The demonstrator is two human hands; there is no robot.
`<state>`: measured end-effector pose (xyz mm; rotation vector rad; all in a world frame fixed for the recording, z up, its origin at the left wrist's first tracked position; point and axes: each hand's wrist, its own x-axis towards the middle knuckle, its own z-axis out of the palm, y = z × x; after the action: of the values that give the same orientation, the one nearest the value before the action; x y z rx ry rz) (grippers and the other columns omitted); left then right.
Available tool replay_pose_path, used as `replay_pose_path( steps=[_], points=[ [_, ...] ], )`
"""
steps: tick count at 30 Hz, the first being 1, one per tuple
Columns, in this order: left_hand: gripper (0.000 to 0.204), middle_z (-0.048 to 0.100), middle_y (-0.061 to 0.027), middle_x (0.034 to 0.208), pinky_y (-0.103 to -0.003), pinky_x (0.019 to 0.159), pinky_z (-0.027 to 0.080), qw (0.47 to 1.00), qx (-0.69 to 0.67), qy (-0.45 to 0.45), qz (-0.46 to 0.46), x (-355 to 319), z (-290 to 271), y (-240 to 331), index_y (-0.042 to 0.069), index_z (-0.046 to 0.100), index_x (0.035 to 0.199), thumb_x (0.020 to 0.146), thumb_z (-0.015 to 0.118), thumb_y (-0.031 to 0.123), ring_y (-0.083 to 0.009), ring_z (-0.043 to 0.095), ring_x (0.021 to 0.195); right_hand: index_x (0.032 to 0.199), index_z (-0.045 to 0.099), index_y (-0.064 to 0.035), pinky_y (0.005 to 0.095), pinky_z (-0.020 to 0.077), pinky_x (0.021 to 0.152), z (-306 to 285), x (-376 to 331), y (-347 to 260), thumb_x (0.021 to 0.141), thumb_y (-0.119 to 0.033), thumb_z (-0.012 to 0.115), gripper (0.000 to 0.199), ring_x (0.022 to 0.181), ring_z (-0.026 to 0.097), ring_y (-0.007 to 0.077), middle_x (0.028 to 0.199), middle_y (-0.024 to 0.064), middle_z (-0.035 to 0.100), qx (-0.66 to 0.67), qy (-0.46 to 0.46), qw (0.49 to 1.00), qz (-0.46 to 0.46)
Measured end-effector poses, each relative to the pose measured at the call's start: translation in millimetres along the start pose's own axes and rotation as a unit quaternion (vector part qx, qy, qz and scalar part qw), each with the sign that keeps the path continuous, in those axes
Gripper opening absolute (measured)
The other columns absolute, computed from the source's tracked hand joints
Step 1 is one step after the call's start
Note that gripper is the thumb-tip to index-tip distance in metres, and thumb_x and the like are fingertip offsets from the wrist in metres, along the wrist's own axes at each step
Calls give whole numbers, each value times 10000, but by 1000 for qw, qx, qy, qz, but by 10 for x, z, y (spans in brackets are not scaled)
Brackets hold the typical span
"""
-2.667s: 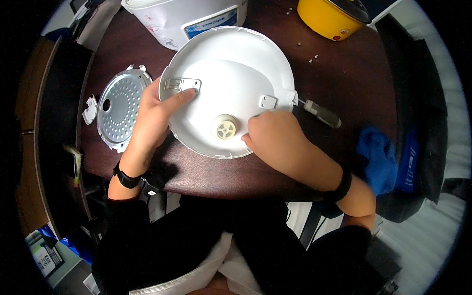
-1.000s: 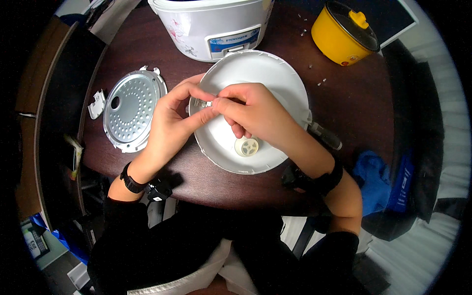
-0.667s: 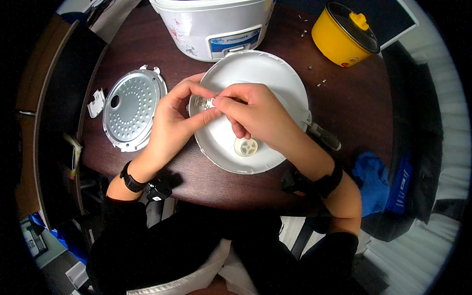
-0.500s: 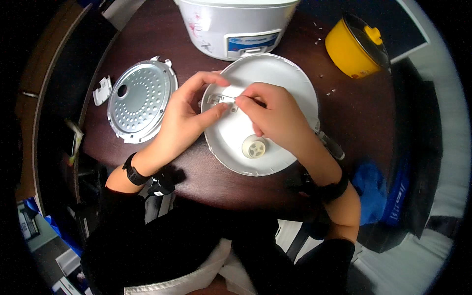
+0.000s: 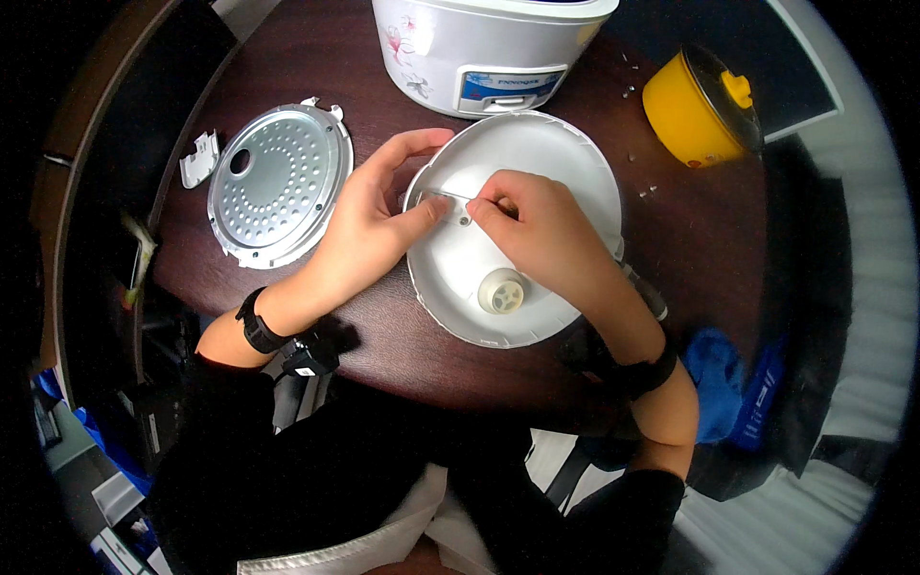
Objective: The person assembles a white plastic lid component of a rice cooker. They use a screwdriver to tighten screws into the lid, then insert small metal pins by hand into designated holes, and finally use the screwdriver again to secure the pins. The process involves repeated tightening and repositioning of the lid.
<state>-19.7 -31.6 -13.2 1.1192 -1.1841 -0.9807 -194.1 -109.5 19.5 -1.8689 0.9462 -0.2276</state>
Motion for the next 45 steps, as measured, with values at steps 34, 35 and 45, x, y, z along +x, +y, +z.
replay_pose_path(
  steps=[34, 35, 45],
  points=[
    [508, 533, -132, 1278, -294, 974, 454, 998, 21, -30, -53, -12, -39, 68, -23, 433, 1338, 852, 573, -74, -172, 542, 1157, 833, 532, -60, 415, 508, 571, 222, -129, -109, 878, -161, 640, 156, 643, 635, 314, 725, 118, 605, -373, 156, 891, -205],
    [511, 532, -134, 1281, -295, 975, 453, 998, 26, -32, -54, -10, -43, 79, -23, 432, 1339, 851, 574, -73, -172, 542, 1158, 824, 526, -60, 415, 507, 564, 228, -127, -112, 882, -162, 636, 161, 633, 633, 313, 717, 118, 600, -380, 156, 890, -201],
    [519, 539, -139, 1276, -301, 977, 452, 998, 34, -33, -50, -8, -50, 70, -23, 431, 1339, 843, 579, -64, -176, 542, 1163, 816, 529, -53, 429, 500, 553, 245, -102, -123, 932, -179, 561, 175, 601, 623, 321, 691, 127, 596, -408, 142, 882, -189]
  ],
)
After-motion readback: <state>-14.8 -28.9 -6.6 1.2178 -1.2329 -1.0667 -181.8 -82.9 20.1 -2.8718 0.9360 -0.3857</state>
